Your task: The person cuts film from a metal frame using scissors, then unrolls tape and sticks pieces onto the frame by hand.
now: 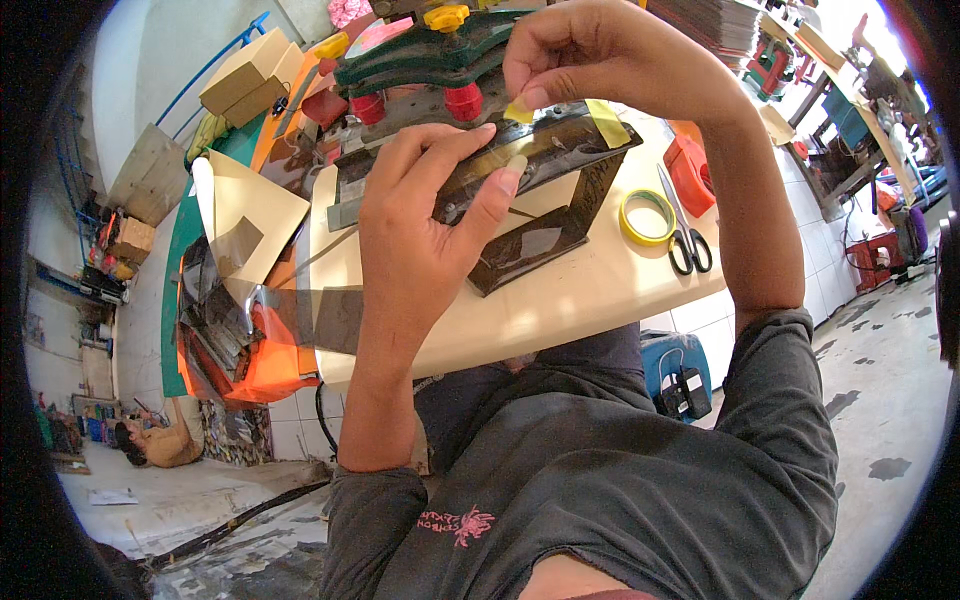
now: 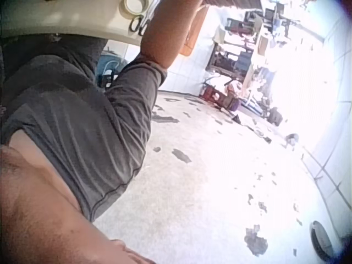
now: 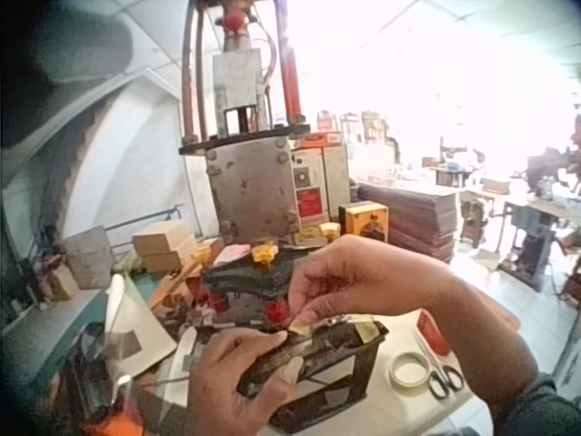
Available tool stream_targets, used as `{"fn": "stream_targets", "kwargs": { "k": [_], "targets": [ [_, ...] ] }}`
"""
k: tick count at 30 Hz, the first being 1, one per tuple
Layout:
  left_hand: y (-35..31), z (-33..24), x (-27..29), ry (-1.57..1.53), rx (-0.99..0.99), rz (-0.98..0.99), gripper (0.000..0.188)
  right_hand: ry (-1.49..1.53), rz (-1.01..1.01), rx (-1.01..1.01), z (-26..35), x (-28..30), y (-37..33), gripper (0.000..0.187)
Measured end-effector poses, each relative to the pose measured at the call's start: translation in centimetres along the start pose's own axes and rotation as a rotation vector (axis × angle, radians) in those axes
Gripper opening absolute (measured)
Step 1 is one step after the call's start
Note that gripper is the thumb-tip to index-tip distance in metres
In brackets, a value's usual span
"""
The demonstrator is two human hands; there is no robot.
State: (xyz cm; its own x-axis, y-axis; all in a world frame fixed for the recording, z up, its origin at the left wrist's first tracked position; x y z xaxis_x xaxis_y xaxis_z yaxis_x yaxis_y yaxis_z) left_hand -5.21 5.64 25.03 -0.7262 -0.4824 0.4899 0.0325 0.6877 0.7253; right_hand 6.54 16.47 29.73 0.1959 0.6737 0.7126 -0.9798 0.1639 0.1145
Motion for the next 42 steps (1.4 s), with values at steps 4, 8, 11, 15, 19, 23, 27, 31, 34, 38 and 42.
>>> {"fn": "stream_targets", "kwargs": {
  "k": [4, 8, 11, 15, 19, 23, 27, 31, 34, 38, 42],
  "targets": [
    [0.1, 0.2, 0.2, 0.017, -0.019, -0.022, 0.035, -0.062, -0.149, 0.071, -1.7, -0.7, 1.4, 0.02],
    [0.2, 0.4, 0.1, 0.009, -0.01, -0.023, 0.034, -0.242, 0.002, 0.081, -1.1, -1.7, 2.3, 0.025],
    [0.2, 0.4, 0.2, 0.033, -0.02, -0.033, 0.033, -0.248, 0.004, 0.014, -1.0, -1.8, 2.7, 0.026],
    [0.1, 0.0, 0.2, 0.013, -0.017, -0.03, 0.033, -0.233, -0.015, -0.073, -1.1, -1.7, 2.8, 0.024],
    [0.1, -0.1, 0.2, 0.007, -0.033, -0.033, 0.033, -0.224, -0.008, -0.12, -1.5, -2.0, 3.0, 0.021],
    [0.1, 0.0, 0.2, 0.011, -0.046, -0.037, 0.034, -0.256, -0.022, -0.134, -1.6, -1.9, 3.0, 0.02],
    [0.0, 0.0, 0.2, 0.012, -0.055, -0.04, 0.034, -0.241, -0.023, -0.112, -1.8, -2.1, 3.1, 0.019],
    [0.1, 0.1, 0.1, 0.001, -0.057, -0.045, 0.034, -0.285, -0.015, -0.109, -2.6, -2.3, 3.4, 0.019],
    [0.1, 0.3, 0.1, -0.012, -0.024, -0.039, 0.034, -0.232, -0.071, -0.108, -2.7, -2.3, 3.1, 0.02],
    [0.0, 0.4, 0.1, -0.009, -0.028, -0.039, 0.035, -0.31, -0.16, -0.11, -2.1, -1.7, 2.7, 0.019],
    [0.0, 0.4, 0.1, -0.003, -0.03, -0.038, 0.035, -0.253, -0.156, -0.153, -2.4, -2.0, 2.4, 0.016]
  ]
}}
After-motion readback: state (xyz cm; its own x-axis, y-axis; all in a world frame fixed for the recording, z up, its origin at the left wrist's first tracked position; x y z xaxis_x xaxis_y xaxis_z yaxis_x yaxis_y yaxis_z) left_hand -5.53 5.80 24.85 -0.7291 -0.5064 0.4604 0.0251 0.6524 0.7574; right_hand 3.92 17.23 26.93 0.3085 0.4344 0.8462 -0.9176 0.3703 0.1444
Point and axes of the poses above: each hand's wrist, its own y-axis towards the middle knuckle, its own x-axis out of the back of the hand, z = x × y, the point moved 10 cm from there along y, towards the middle knuckle
